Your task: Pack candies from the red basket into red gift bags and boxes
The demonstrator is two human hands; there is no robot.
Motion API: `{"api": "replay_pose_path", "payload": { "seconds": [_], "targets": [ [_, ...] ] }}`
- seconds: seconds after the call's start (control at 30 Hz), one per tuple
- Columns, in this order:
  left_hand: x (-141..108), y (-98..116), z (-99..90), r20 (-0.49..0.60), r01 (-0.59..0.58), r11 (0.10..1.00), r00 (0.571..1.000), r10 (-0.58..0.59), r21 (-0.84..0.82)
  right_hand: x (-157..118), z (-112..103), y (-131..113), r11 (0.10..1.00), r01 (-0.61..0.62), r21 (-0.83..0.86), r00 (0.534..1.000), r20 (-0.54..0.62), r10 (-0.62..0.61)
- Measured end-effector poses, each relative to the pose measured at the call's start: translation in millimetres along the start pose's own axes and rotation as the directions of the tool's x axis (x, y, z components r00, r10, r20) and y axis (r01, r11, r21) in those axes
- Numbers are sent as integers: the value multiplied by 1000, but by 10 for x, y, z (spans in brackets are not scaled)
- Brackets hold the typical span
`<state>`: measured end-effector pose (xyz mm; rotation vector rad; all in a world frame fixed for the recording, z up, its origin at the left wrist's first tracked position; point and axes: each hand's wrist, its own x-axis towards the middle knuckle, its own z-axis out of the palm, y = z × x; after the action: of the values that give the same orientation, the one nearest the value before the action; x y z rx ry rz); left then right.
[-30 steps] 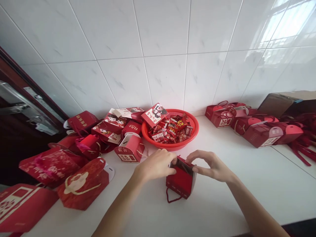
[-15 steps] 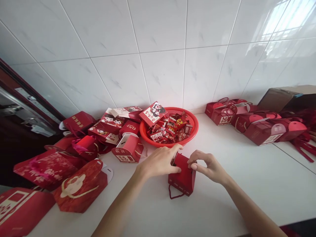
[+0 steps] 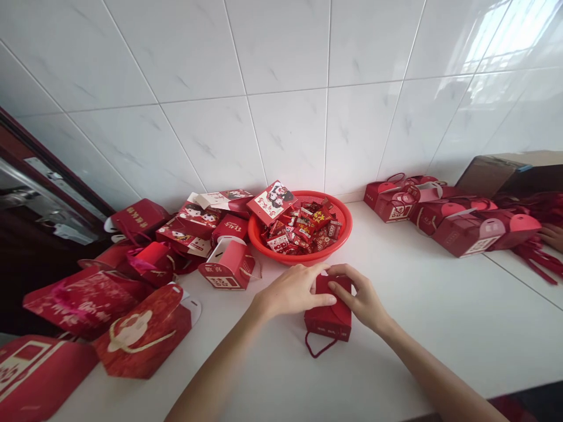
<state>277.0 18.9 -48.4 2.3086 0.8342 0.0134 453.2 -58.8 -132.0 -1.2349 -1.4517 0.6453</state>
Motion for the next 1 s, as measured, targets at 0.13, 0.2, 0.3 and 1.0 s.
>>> {"api": "replay_pose_path", "payload": {
  "seconds": [0.13, 0.2, 0.3, 1.0],
  "targets": [
    [16, 34, 83, -51, 45, 999, 998, -44, 8, 44, -28, 28, 999, -46, -15, 997, -57, 45],
    [14, 28, 87, -46, 55, 998, 997, -54, 6, 83, -70, 67, 994, -105, -36, 991, -87, 101],
    [20, -5, 60, -2, 34, 999, 999, -35, -11, 141, -157, 131, 966, -242, -90, 970, -42, 239],
    [-216, 69, 458, -345, -201, 978, 922, 173, -47, 212, -290, 224, 873, -454, 177, 869, 307, 389]
  ]
}}
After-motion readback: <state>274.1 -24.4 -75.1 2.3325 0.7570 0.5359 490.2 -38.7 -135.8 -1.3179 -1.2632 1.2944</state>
